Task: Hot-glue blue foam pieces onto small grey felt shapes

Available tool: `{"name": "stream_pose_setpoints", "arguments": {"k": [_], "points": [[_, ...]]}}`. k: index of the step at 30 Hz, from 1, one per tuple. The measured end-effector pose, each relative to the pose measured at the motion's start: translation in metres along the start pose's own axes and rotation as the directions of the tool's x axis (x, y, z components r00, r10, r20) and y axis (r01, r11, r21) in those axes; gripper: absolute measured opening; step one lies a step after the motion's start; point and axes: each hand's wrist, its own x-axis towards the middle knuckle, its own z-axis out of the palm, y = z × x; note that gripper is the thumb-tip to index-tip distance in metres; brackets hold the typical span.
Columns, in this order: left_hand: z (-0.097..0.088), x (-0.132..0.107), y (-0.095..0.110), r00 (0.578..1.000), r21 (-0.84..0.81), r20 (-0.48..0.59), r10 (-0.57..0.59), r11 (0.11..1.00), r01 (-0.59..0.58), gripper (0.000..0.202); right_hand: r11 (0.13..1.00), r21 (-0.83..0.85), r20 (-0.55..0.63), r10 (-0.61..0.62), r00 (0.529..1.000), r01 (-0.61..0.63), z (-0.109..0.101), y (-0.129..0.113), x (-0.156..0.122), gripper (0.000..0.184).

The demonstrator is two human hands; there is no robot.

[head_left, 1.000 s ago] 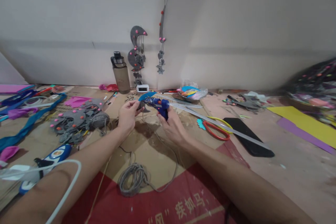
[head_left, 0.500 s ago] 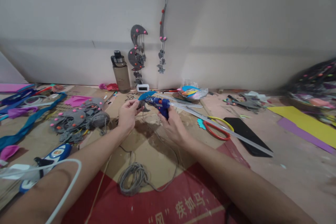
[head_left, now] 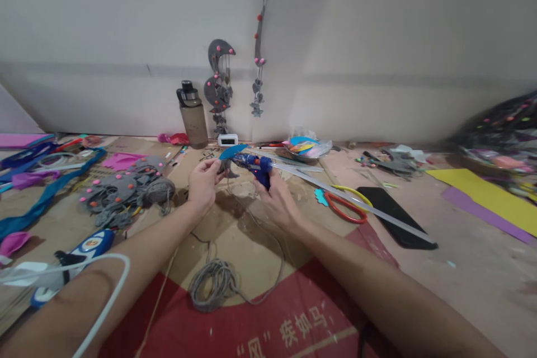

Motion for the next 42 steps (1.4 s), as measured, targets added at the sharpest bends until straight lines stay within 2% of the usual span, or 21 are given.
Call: {"name": "stream_pose_setpoints", "arguments": {"k": [9,14,16,18,20,22,23,24,26,28,30,32,34,35,37,39,41,42], "points": [[-0.002,0.003,0.001,0.998,-0.032,-0.050,-0.024,0.999,0.022,0.020,0.997,0.079,-0.044,0.025,0.999,-0.021,-0.004,0.000,0.002,0.034],[-0.001,0.002,0.003,0.998,-0.058,-0.018,-0.052,0.997,0.051,0.017,0.990,0.137,-0.102,0.041,0.994,-0.027,-0.004,0.005,0.006,0.032],[-0.002,0.002,0.003,0.998,-0.064,-0.011,-0.060,0.996,0.059,0.017,0.982,0.180,-0.121,0.085,0.989,-0.062,-0.002,0.012,0.010,0.029],[-0.004,0.003,0.001,0.998,-0.073,-0.005,-0.059,0.996,0.058,0.017,0.954,0.223,-0.060,0.217,0.974,-0.199,-0.001,0.020,0.015,0.022],[-0.004,0.003,0.000,0.999,-0.074,0.010,-0.046,0.996,0.047,0.018,0.897,0.223,0.079,0.373,0.925,-0.381,-0.002,0.027,0.020,0.016],[-0.004,0.003,-0.001,0.999,-0.061,0.021,-0.032,0.998,0.033,0.019,0.862,0.135,0.205,0.459,0.864,-0.489,-0.004,0.034,0.024,0.014],[-0.003,0.002,-0.001,0.999,-0.051,0.021,-0.025,0.998,0.026,0.020,0.866,0.060,0.234,0.471,0.850,-0.496,-0.005,0.037,0.025,0.013],[-0.002,0.001,0.000,1.000,-0.039,0.019,-0.018,0.999,0.019,0.020,0.877,-0.017,0.243,0.470,0.848,-0.481,-0.007,0.039,0.026,0.013],[0.000,-0.001,0.000,1.000,-0.012,0.012,-0.001,1.000,0.001,0.020,0.909,-0.165,0.160,0.408,0.899,-0.384,-0.011,0.042,0.026,0.012],[0.002,-0.002,0.000,1.000,0.023,0.019,0.024,0.999,-0.024,0.021,0.929,-0.268,0.006,0.267,0.964,-0.255,-0.014,0.039,0.024,0.014],[0.002,-0.002,-0.001,0.997,0.078,0.052,0.063,0.995,-0.067,0.022,0.946,-0.292,-0.094,0.116,0.989,-0.138,-0.012,0.031,0.021,0.015],[0.001,-0.002,0.000,0.987,0.168,0.111,0.116,0.977,-0.133,0.022,0.987,-0.143,-0.066,0.068,0.995,-0.077,-0.004,0.018,0.019,0.014],[0.000,-0.004,0.003,0.965,0.283,0.182,0.190,0.930,-0.237,0.021,0.985,0.143,0.023,0.098,0.995,-0.100,0.011,0.004,0.018,0.019],[0.000,-0.006,0.005,0.947,0.339,0.217,0.236,0.892,-0.299,0.019,0.948,0.289,0.071,0.118,0.990,-0.134,0.019,-0.003,0.018,0.024],[0.001,-0.009,0.011,0.906,0.436,0.275,0.321,0.798,-0.415,0.016,0.821,0.528,0.117,0.183,0.976,-0.217,0.034,-0.015,0.020,0.033],[0.002,-0.011,0.016,0.885,0.497,0.302,0.354,0.734,-0.463,0.013,0.679,0.683,0.183,0.197,0.963,-0.269,0.045,-0.023,0.023,0.037],[0.005,-0.012,0.018,0.904,0.473,0.276,0.327,0.772,-0.424,0.011,0.592,0.748,0.217,0.208,0.954,-0.300,0.048,-0.026,0.025,0.031],[0.006,-0.012,0.018,0.924,0.421,0.246,0.292,0.827,-0.374,0.011,0.589,0.750,0.208,0.223,0.952,-0.302,0.047,-0.026,0.026,0.025]]}}
